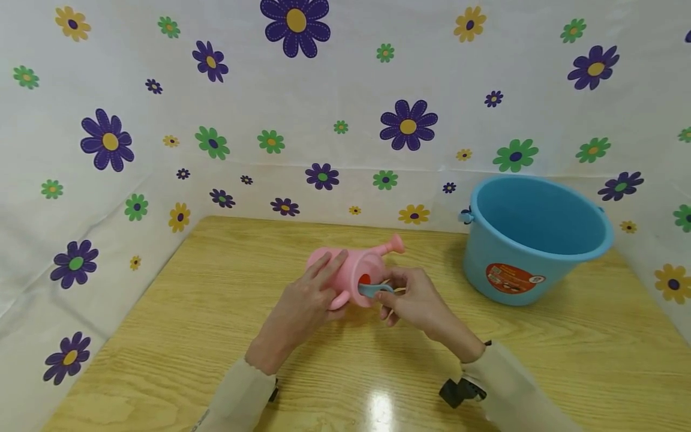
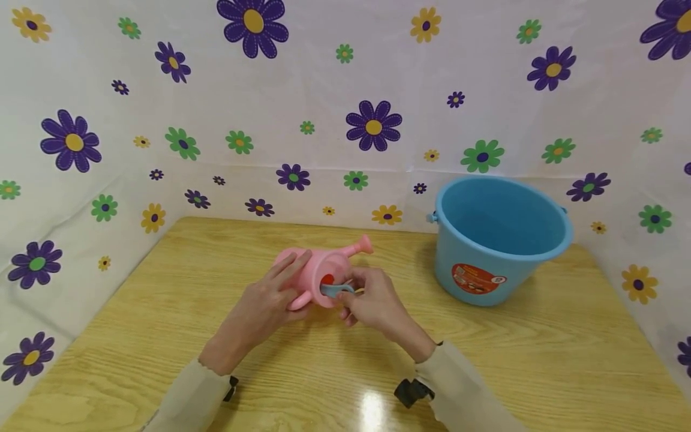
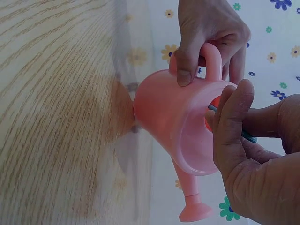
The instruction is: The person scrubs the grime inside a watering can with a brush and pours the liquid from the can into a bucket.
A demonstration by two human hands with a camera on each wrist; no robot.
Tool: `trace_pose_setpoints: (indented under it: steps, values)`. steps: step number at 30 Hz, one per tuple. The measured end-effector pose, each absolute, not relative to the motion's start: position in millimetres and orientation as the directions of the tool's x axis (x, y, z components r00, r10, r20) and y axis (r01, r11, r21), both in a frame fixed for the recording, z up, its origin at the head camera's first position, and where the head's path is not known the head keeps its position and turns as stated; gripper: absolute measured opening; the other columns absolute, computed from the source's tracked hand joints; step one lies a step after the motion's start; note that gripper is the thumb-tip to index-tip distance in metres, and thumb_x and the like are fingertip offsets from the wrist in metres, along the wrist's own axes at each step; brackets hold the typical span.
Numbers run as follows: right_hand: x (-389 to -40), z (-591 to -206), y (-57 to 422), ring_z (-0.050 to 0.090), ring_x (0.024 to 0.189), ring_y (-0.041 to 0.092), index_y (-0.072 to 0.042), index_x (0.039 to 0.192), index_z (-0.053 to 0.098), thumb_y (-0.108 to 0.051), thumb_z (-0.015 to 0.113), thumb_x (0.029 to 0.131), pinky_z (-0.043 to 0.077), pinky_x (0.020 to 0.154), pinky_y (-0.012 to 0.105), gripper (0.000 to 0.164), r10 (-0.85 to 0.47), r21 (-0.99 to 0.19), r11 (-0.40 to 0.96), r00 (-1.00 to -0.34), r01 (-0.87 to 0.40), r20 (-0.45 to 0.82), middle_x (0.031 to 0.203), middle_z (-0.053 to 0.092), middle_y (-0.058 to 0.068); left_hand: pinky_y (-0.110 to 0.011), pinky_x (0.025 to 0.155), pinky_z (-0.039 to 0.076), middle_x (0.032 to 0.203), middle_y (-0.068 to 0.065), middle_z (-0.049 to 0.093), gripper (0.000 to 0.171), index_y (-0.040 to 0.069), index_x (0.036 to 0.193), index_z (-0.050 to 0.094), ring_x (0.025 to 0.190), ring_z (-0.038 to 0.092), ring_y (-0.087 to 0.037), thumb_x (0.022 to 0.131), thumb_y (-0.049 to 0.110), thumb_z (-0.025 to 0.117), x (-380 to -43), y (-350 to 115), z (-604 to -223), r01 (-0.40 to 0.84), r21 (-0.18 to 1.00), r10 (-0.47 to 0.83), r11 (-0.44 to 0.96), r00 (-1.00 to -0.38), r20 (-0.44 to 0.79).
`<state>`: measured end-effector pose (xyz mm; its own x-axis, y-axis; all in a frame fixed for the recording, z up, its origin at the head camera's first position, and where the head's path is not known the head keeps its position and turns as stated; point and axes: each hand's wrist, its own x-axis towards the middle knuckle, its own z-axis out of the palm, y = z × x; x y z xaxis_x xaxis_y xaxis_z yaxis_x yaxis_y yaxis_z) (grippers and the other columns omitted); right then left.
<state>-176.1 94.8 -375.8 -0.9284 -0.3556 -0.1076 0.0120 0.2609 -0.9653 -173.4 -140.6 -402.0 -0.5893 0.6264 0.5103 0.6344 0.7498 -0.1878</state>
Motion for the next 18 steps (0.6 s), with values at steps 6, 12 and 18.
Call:
trace_pose_setpoints:
  steps: [6,12,18]
  values:
    - [-174.0,-374.2,95.6,0.064,0.059,0.016,0.004,0.114,0.066,0.001,0.064,0.096,0.062,0.055,0.028,0.018,-0.361,-0.967,0.255,-0.927,0.009,-0.104,0.090,0.069,0.021,-0.035,0.088,0.063,0.148,-0.016,0.058,0.036,0.009,0.065,0.065,0.129,0.062,-0.039,0.082,0.032,0.086,-172.8,-141.5,-400.7,0.634,-0.201,0.631,0.747,-0.580,0.515]
    - [-172.9,-371.7,98.6,0.064,0.061,0.016,0.004,0.115,0.066,0.001,0.062,0.097,0.061,0.055,0.027,0.019,-0.361,-0.966,0.259,-0.926,0.014,-0.111,0.094,0.067,0.025,-0.036,0.088,0.063,0.147,-0.017,0.059,0.035,0.008,0.066,0.068,0.128,0.062,-0.039,0.082,0.033,0.086,-173.2,-141.3,-400.8,0.635,-0.184,0.623,0.751,-0.588,0.515]
    - [-173.7,-367.7,104.5,0.065,0.059,0.016,0.004,0.115,0.066,0.000,0.064,0.097,0.062,0.055,0.028,0.019,-0.367,-0.962,0.274,-0.924,0.001,-0.105,0.086,0.068,0.019,-0.036,0.089,0.062,0.148,-0.017,0.058,0.038,0.008,0.064,0.065,0.130,0.062,-0.039,0.082,0.033,0.087,-173.1,-142.0,-401.3,0.636,-0.170,0.620,0.753,-0.597,0.509]
